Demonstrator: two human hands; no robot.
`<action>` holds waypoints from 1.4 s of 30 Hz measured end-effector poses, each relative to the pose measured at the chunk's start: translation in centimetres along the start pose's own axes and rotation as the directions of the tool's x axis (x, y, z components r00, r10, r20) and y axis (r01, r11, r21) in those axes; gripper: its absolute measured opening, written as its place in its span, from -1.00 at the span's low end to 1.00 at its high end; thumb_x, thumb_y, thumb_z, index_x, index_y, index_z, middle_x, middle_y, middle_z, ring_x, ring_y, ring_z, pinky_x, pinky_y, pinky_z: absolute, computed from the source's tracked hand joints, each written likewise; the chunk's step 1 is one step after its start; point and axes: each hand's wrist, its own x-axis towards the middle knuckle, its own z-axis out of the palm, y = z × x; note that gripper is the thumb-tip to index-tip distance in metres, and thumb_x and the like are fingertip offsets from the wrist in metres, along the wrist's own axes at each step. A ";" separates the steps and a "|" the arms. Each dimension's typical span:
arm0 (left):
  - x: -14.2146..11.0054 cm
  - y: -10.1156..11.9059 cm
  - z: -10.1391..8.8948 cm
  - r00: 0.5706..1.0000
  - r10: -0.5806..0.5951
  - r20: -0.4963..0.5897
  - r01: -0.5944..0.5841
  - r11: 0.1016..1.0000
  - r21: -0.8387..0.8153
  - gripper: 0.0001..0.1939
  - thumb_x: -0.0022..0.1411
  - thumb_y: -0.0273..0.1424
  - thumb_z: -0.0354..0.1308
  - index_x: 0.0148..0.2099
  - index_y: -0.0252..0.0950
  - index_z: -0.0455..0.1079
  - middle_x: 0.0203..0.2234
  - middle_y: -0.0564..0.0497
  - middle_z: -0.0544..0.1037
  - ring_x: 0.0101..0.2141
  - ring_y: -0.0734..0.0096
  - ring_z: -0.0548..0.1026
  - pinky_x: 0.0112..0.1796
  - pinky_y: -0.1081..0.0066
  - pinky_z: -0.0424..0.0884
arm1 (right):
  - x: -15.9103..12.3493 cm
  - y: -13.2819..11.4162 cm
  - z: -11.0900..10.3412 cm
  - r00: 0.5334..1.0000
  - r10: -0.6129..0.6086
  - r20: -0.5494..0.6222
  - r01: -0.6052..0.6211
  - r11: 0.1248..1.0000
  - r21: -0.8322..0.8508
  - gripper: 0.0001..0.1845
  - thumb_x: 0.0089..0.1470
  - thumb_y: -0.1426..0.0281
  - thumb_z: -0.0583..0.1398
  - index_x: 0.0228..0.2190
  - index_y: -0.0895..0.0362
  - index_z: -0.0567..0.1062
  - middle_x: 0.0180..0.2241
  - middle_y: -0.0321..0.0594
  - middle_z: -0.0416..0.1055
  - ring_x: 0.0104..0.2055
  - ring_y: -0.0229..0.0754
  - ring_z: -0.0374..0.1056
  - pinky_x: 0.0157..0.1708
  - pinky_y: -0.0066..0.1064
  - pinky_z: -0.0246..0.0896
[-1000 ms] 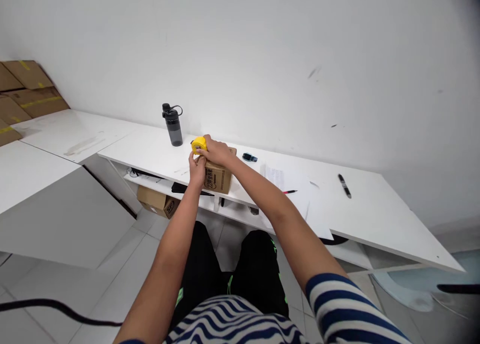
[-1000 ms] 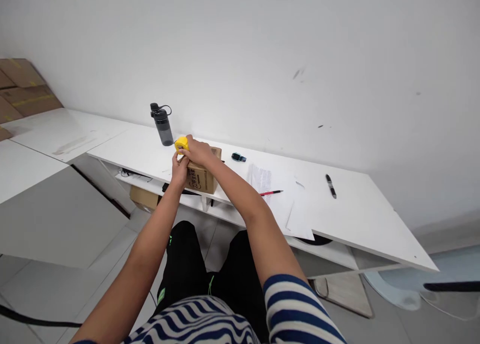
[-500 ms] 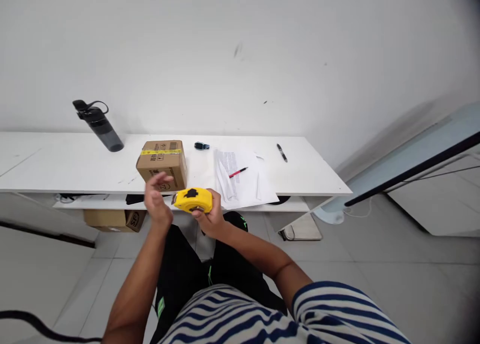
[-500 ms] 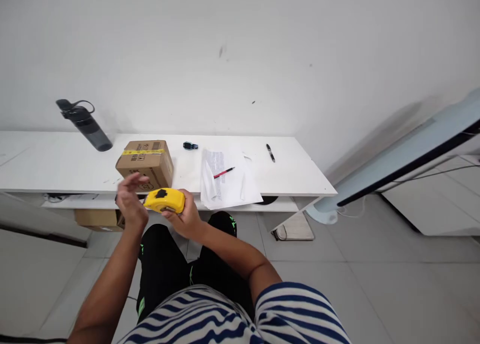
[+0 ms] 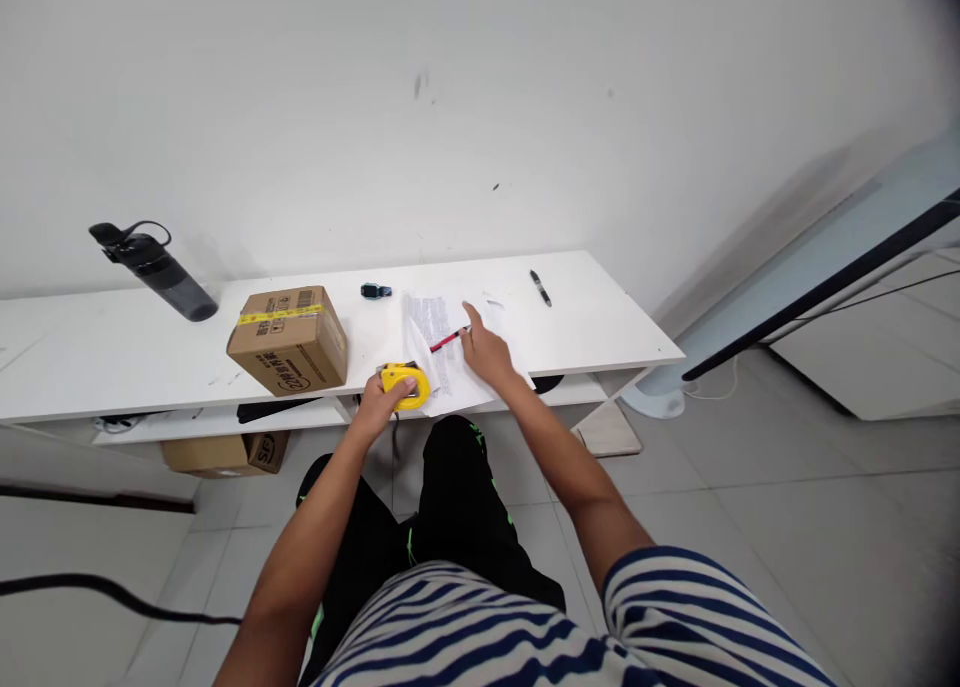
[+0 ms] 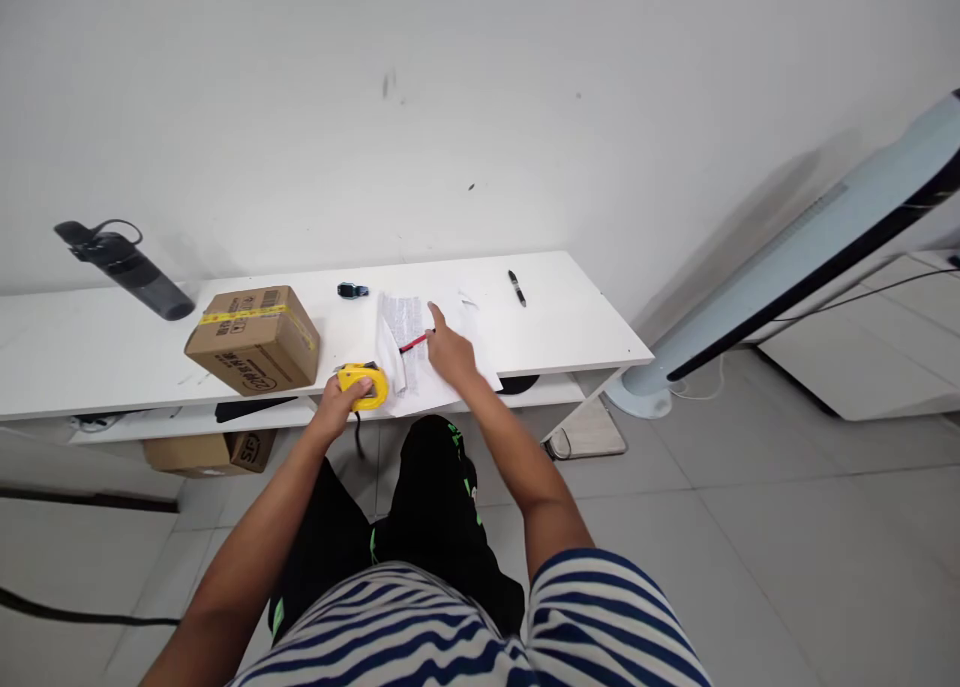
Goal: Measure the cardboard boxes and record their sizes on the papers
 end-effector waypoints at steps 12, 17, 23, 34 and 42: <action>5.6 -0.7 0.0 0.982 -0.061 0.179 0.017 0.971 0.239 -0.33 -0.05 -0.07 0.37 0.02 -0.37 0.39 -0.16 -0.13 0.59 -0.19 0.21 0.55 -0.16 0.28 0.46 | 5.7 3.9 0.5 0.975 -0.119 0.187 0.170 0.943 -0.286 -0.70 0.31 0.30 -0.03 -0.07 0.12 0.40 -0.28 -0.02 0.53 -0.29 -0.05 0.42 -0.30 -0.32 0.17; 5.2 -1.8 -0.8 0.990 -0.043 0.132 0.005 0.961 0.275 -0.25 -0.04 -0.07 0.36 0.11 -0.38 0.30 -0.11 -0.15 0.57 -0.15 0.21 0.55 -0.10 0.24 0.45 | 3.1 2.8 1.6 0.985 -0.009 -0.174 0.079 0.914 0.397 -0.55 0.20 0.00 0.06 -0.07 0.06 0.33 -0.29 -0.24 0.46 -0.34 -0.21 0.36 -0.34 -0.41 0.18; 5.4 -3.0 -0.9 0.999 -0.009 0.041 -0.004 0.959 0.285 -0.23 -0.12 -0.09 0.40 0.10 -0.36 0.35 -0.15 -0.15 0.59 -0.13 0.14 0.55 -0.07 0.17 0.46 | 1.4 2.0 2.4 0.996 -0.072 0.050 0.033 0.836 0.548 -0.53 0.26 0.01 -0.10 -0.26 0.07 0.39 -0.54 -0.37 0.32 -0.49 -0.25 0.22 -0.39 -0.40 0.11; 5.6 -3.9 -0.8 0.998 0.035 0.044 -0.046 0.951 0.305 -0.35 -0.08 -0.12 0.39 0.04 -0.30 0.43 -0.05 -0.16 0.58 -0.04 0.09 0.52 0.02 0.14 0.42 | 1.6 2.2 2.8 0.996 0.010 0.084 -0.041 0.929 0.368 -0.58 0.13 0.11 0.06 -0.64 0.07 0.22 -0.60 -0.34 0.22 -0.46 -0.23 0.17 -0.40 -0.37 0.01; 5.7 -4.0 -0.8 0.997 0.040 0.062 -0.058 0.944 0.325 -0.39 -0.05 -0.14 0.38 0.04 -0.28 0.44 0.00 -0.16 0.55 0.00 0.08 0.51 0.04 0.16 0.41 | 1.7 2.5 3.0 0.994 -0.033 0.100 -0.007 0.927 0.374 -0.57 0.10 0.13 0.08 -0.66 0.07 0.12 -0.63 -0.37 0.07 -0.50 -0.26 0.07 -0.43 -0.36 -0.05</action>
